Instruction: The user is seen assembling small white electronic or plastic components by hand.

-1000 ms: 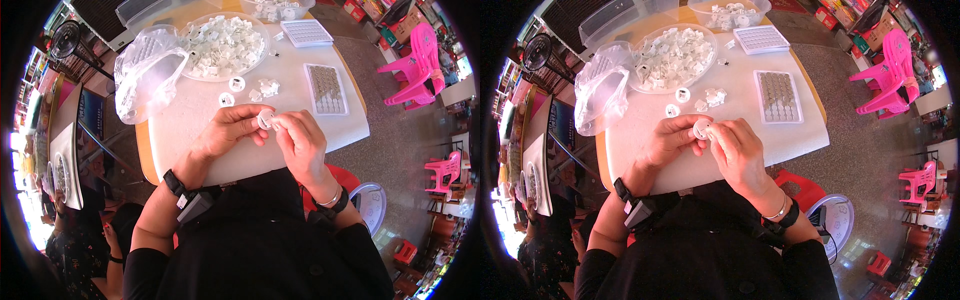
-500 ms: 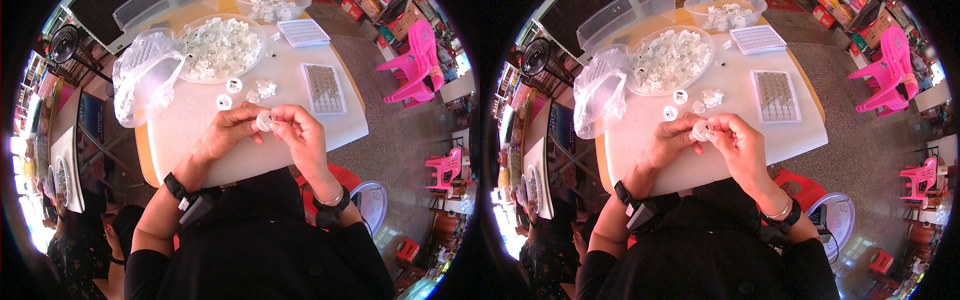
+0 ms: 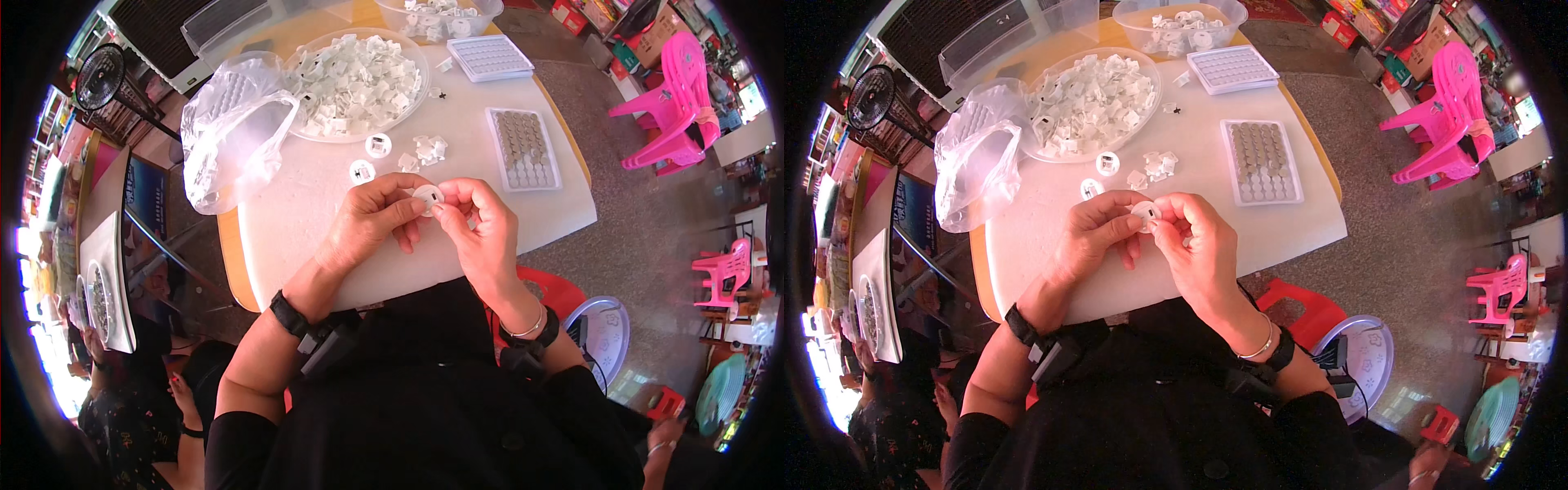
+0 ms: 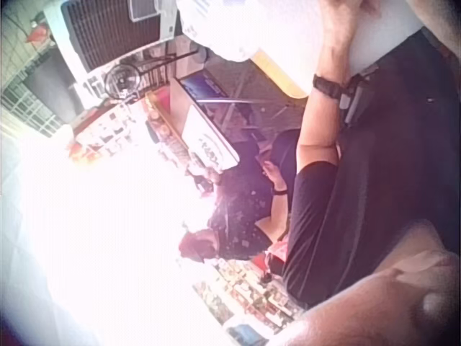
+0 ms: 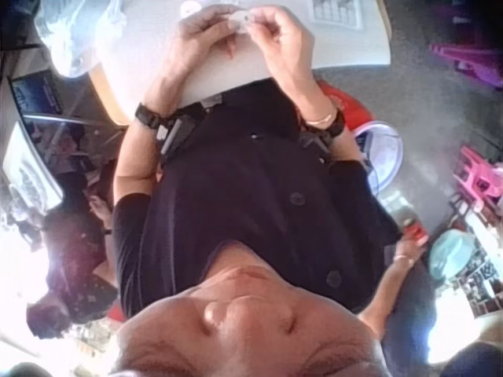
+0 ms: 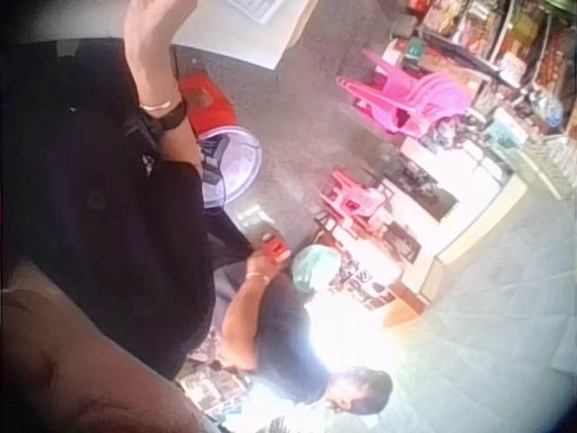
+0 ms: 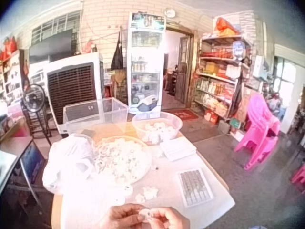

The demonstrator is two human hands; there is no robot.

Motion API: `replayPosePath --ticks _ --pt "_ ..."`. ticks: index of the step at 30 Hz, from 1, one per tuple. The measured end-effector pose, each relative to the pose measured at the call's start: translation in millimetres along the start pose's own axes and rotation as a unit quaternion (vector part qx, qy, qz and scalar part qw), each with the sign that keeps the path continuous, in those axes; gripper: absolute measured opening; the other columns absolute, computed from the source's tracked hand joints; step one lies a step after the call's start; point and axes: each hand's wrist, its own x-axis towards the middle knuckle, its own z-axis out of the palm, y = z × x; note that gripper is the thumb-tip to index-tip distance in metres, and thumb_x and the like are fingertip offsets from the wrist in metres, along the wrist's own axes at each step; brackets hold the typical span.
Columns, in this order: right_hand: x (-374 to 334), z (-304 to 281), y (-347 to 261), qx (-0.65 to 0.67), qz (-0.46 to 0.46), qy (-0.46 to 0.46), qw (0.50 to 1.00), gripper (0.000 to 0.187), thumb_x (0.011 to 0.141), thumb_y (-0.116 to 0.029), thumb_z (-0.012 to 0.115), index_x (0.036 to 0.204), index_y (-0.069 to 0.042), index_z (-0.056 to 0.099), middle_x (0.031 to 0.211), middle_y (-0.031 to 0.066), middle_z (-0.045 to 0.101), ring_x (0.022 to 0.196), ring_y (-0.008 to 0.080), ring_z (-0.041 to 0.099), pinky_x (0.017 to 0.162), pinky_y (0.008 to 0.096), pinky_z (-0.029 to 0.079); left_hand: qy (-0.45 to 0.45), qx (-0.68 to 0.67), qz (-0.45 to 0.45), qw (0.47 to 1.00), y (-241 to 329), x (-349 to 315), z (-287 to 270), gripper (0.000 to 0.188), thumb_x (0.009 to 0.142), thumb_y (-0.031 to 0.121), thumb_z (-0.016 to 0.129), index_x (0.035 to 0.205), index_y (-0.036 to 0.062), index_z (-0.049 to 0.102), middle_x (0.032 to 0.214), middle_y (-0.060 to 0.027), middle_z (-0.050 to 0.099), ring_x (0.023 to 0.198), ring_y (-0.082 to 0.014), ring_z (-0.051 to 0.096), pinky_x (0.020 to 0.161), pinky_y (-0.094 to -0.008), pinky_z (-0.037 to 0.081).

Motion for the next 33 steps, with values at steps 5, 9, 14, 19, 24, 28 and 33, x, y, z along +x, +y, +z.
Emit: replayPosePath --ticks 5,9,14,19,24,28,33 --pt "-2 2 0 0.001 0.026 -0.006 1.000 0.017 0.083 0.000 0.063 0.099 0.000 0.057 0.081 0.0062 0.064 0.068 0.0082 0.060 0.060 0.0227 0.048 0.027 0.018 -0.018 0.999 5 -2 7 0.022 0.091 0.006 0.055 0.113 -0.0006 0.058 0.077 -0.0069 0.062 0.064 -0.0114 0.060 0.054 -0.0244 0.052" --pt "-2 4 3 -0.023 0.034 -0.012 0.999 0.015 0.085 -0.001 0.060 0.099 -0.001 0.055 0.070 0.0071 0.063 0.063 0.0086 0.060 0.057 0.0250 0.048 0.012 0.006 -0.001 1.000 4 -3 7 0.022 0.091 0.004 0.054 0.112 0.0000 0.059 0.078 -0.0065 0.062 0.066 -0.0113 0.060 0.055 -0.0244 0.052" --pt "-3 1 -8 -0.031 0.014 -0.016 0.999 0.012 0.085 -0.003 0.058 0.096 -0.002 0.053 0.066 0.0083 0.062 0.056 0.0118 0.059 0.051 0.0270 0.046 0.025 0.023 0.001 0.999 3 -2 10 0.022 0.090 0.002 0.055 0.111 -0.0008 0.059 0.080 -0.0053 0.062 0.066 -0.0103 0.058 0.059 -0.0240 0.050" --pt "-4 3 1 -0.068 0.001 0.004 0.998 0.014 0.083 -0.002 0.058 0.096 -0.003 0.053 0.063 0.0108 0.059 0.053 0.0182 0.059 0.051 0.0309 0.046 0.040 0.023 -0.002 0.999 3 -3 12 0.021 0.089 0.000 0.054 0.109 -0.0020 0.060 0.079 -0.0060 0.062 0.063 -0.0113 0.058 0.055 -0.0239 0.049" --pt "-4 4 0 -0.076 -0.015 -0.008 0.997 0.016 0.085 -0.003 0.058 0.100 -0.002 0.051 0.061 0.0081 0.055 0.052 0.0119 0.052 0.048 0.0279 0.041 0.069 0.011 0.016 0.997 0 -2 10 0.020 0.085 -0.001 0.056 0.105 -0.0020 0.061 0.074 -0.0058 0.061 0.057 -0.0109 0.057 0.048 -0.0226 0.046" --pt "2 10 2 -0.068 -0.016 0.004 0.998 0.013 0.084 -0.002 0.055 0.095 -0.002 0.048 0.059 0.0099 0.054 0.049 0.0169 0.051 0.047 0.0319 0.040 0.077 -0.023 0.025 0.996 -3 1 9 0.016 0.083 -0.001 0.056 0.098 0.0000 0.062 0.069 -0.0033 0.060 0.052 -0.0077 0.052 0.043 -0.0201 0.039" --pt "4 15 -1 -0.091 -0.044 0.019 0.995 0.013 0.082 -0.001 0.055 0.092 -0.002 0.047 0.060 0.0129 0.055 0.051 0.0238 0.055 0.048 0.0343 0.042 0.078 -0.014 0.020 0.997 2 -1 7 0.012 0.083 0.001 0.056 0.094 0.0022 0.062 0.067 -0.0001 0.057 0.054 -0.0053 0.050 0.045 -0.0174 0.034"
